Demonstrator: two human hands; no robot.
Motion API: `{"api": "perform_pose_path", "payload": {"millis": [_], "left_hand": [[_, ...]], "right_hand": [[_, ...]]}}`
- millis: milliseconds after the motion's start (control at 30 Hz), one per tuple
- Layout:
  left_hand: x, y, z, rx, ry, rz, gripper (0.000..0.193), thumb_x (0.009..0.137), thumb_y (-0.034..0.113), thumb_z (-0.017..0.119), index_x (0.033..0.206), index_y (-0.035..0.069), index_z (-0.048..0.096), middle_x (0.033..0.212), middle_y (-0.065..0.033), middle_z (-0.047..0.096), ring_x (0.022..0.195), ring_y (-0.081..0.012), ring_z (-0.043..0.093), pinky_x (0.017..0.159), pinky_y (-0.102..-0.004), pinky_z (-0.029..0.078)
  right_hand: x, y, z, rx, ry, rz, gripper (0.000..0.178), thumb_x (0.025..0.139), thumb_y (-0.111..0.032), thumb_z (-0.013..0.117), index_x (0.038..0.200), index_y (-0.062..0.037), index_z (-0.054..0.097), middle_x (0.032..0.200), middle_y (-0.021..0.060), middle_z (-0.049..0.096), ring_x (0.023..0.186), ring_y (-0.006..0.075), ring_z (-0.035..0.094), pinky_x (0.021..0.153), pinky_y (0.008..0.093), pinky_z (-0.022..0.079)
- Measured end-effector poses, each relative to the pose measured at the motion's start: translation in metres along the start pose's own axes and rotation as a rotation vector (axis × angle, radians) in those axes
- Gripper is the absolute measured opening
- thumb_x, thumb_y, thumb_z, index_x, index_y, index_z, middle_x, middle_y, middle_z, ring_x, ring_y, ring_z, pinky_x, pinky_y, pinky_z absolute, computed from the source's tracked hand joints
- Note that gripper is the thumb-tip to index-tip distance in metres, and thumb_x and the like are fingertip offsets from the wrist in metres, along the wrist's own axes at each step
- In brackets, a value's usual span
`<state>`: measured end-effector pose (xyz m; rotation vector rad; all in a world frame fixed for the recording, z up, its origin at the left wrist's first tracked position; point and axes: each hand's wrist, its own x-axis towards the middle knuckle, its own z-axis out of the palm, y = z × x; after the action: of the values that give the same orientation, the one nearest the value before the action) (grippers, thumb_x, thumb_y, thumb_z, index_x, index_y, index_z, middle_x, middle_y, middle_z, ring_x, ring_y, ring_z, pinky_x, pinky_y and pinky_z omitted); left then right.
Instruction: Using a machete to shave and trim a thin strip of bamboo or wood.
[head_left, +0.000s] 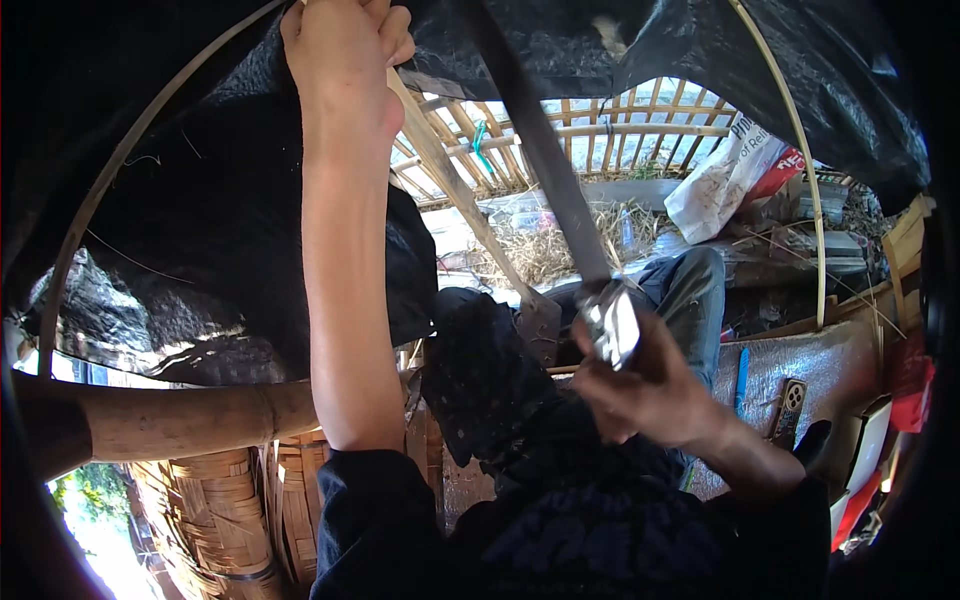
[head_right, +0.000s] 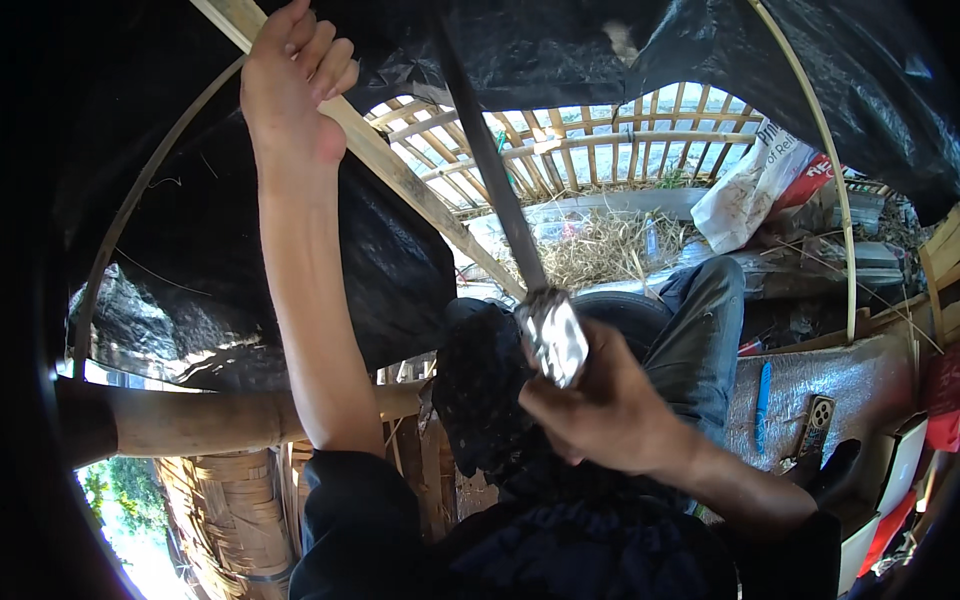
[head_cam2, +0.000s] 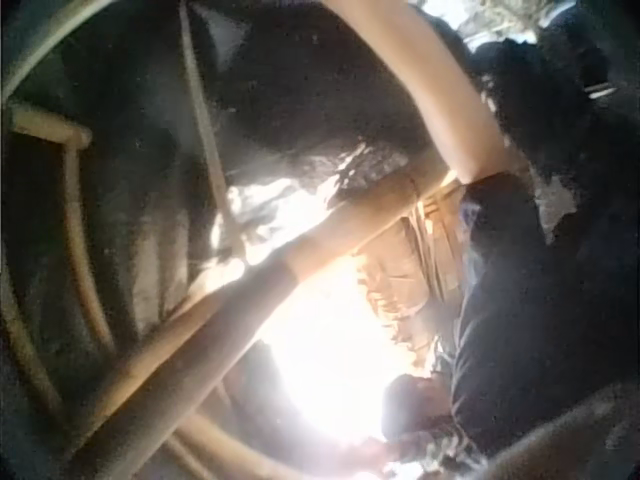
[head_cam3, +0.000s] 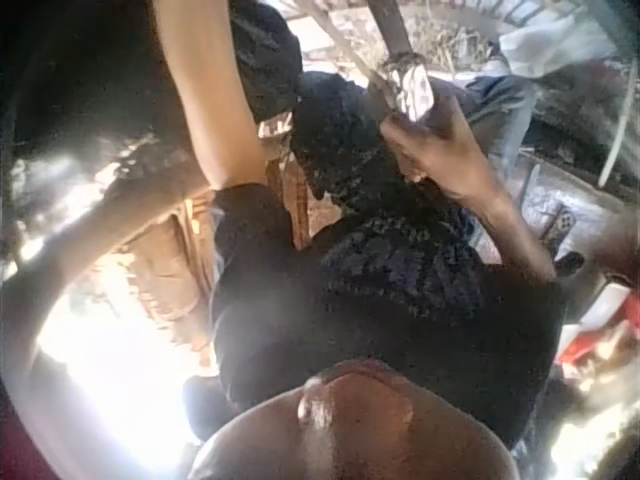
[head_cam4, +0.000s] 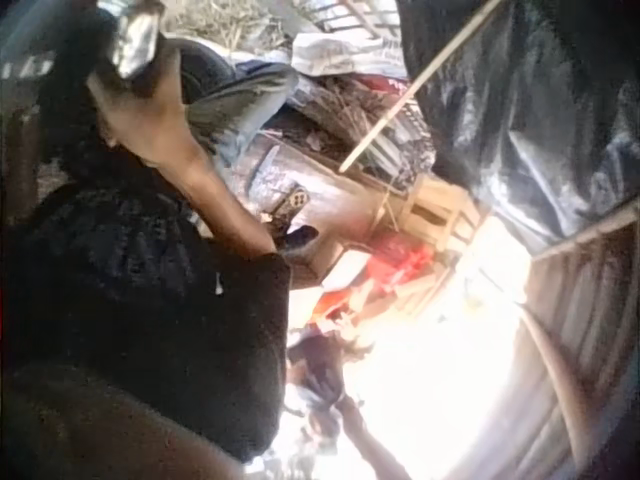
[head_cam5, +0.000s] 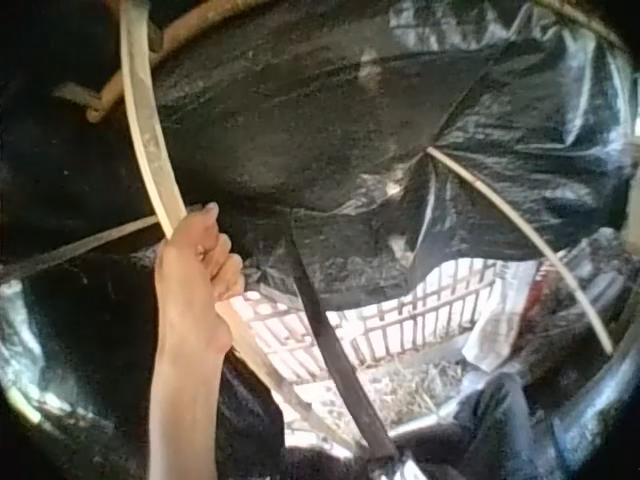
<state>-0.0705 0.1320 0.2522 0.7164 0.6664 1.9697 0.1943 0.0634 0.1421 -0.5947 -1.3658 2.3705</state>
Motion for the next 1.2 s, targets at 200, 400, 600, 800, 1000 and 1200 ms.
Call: {"api": "perform_pose_path", "payload": {"millis": [200,400,600,800,1000,1200], "left_hand": [[-0.016,-0.014,0.034,0.57,0.138,0.317,0.034,0.082,0.018,0.053,0.057,0.017,0.03,0.048,0.0051,0.023,0.038,-0.0067,0.019,0.038,-0.0236,0.016],[-0.016,-0.017,0.032,0.574,0.109,0.332,0.035,0.083,0.019,0.052,0.056,0.017,0.029,0.047,0.0053,0.022,0.038,-0.0066,0.018,0.038,-0.0244,0.015],[-0.022,-0.017,0.037,0.627,0.199,0.426,0.036,0.083,0.018,0.052,0.055,0.018,0.029,0.048,0.0053,0.022,0.038,-0.0066,0.018,0.039,-0.0241,0.015],[-0.017,-0.018,0.038,0.571,0.167,0.325,0.036,0.083,0.019,0.052,0.056,0.017,0.029,0.048,0.0049,0.021,0.038,-0.007,0.019,0.039,-0.024,0.015],[-0.023,-0.019,0.036,0.602,0.162,0.393,0.035,0.083,0.019,0.053,0.056,0.017,0.03,0.047,0.005,0.022,0.038,-0.0067,0.018,0.038,-0.023,0.016],[-0.015,-0.01,0.031,0.495,0.139,0.263,0.036,0.082,0.019,0.054,0.056,0.017,0.029,0.048,0.0052,0.022,0.039,-0.0063,0.019,0.038,-0.0233,0.016]], "right_hand": [[0.0,0.009,-0.005,-0.032,-0.049,0.211,0.015,0.079,-0.001,0.051,0.091,0.0022,0.041,0.051,0.0032,0.048,0.037,0.01,0.046,0.033,0.0231,0.036],[-0.005,0.031,-0.001,-0.037,0.021,0.058,0.021,0.079,-0.004,0.053,0.094,0.0047,0.041,0.051,0.0033,0.049,0.035,0.0099,0.045,0.033,0.0225,0.037],[0.0,0.025,-0.006,-0.113,0.044,0.109,0.016,0.079,-0.002,0.05,0.09,0.0046,0.041,0.05,0.0038,0.048,0.034,0.0113,0.046,0.032,0.0221,0.037],[-0.002,0.027,0.004,0.008,0.026,0.133,0.017,0.078,-0.001,0.052,0.091,0.0041,0.041,0.049,0.003,0.047,0.034,0.0109,0.045,0.032,0.0235,0.036],[0.004,0.008,-0.008,0.024,-0.011,0.125,0.021,0.079,0.0,0.05,0.096,0.0043,0.037,0.05,0.0035,0.046,0.035,0.0108,0.045,0.031,0.0238,0.036],[-0.005,0.032,0.007,0.08,-0.011,0.186,0.019,0.08,0.002,0.049,0.096,0.0018,0.039,0.05,0.0024,0.046,0.036,0.0101,0.045,0.032,0.0236,0.035]]}}
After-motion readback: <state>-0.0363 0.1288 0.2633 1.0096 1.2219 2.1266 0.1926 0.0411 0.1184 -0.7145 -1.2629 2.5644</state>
